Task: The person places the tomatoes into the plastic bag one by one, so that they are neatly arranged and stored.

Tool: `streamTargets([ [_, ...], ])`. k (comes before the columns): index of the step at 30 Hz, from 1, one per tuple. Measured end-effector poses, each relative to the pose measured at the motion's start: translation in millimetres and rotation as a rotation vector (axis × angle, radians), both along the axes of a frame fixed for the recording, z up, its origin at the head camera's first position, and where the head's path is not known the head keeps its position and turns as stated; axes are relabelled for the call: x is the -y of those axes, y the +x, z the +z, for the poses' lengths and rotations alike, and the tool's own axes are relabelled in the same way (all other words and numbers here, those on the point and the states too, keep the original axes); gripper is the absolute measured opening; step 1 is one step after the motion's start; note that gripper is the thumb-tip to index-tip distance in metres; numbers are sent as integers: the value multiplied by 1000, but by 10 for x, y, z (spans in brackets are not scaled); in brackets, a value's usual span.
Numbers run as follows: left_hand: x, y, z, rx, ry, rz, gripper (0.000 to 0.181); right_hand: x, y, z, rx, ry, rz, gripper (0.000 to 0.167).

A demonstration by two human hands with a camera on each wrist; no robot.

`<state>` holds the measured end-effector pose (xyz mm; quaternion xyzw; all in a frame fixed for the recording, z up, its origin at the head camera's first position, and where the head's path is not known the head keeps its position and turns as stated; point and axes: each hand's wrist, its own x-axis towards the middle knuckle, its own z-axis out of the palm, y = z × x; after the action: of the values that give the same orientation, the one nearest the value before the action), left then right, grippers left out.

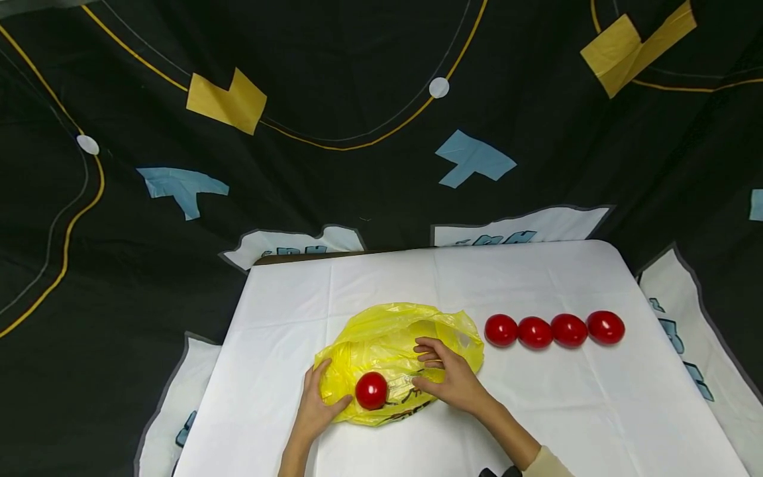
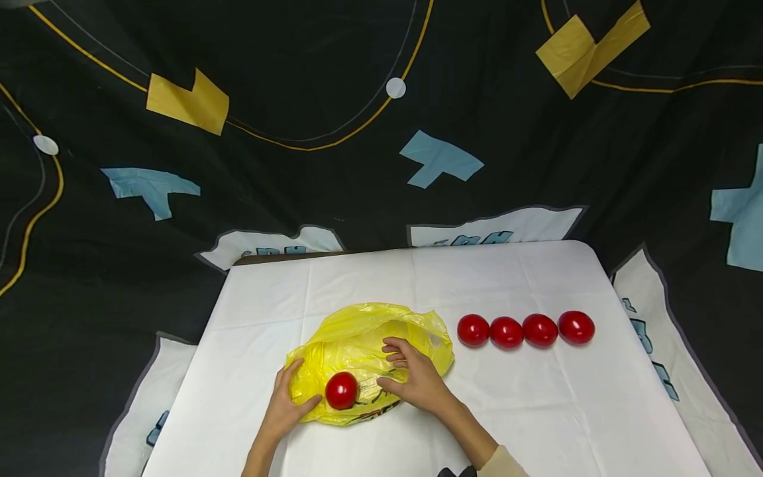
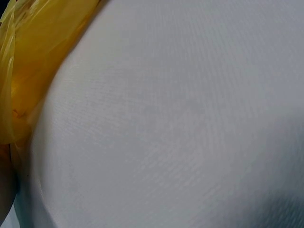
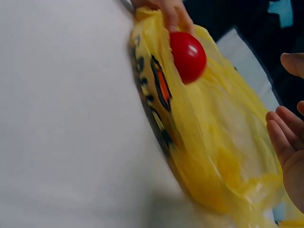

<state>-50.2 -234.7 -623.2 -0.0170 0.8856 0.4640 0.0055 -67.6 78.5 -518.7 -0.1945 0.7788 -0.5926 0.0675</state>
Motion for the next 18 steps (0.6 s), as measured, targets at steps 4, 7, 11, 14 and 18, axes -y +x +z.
streamTargets([
  [4, -6, 1, 4, 4, 2, 1, 90, -208, -2, -78, -26, 23, -34, 63],
  [7, -4, -4, 10, 18, -5, -1, 91, -380, -32, -223, -51, 28, -76, 63],
  [11, -4, -11, 15, 34, -9, -8, 92, -610, -50, -263, -84, 32, -140, 62],
  [14, -7, -9, 22, 39, -6, -7, 92, -769, -53, -235, -88, 30, -178, 62],
  [18, -11, -9, 23, 37, -7, 0, 91, -962, -50, -201, -83, 33, -231, 62],
])
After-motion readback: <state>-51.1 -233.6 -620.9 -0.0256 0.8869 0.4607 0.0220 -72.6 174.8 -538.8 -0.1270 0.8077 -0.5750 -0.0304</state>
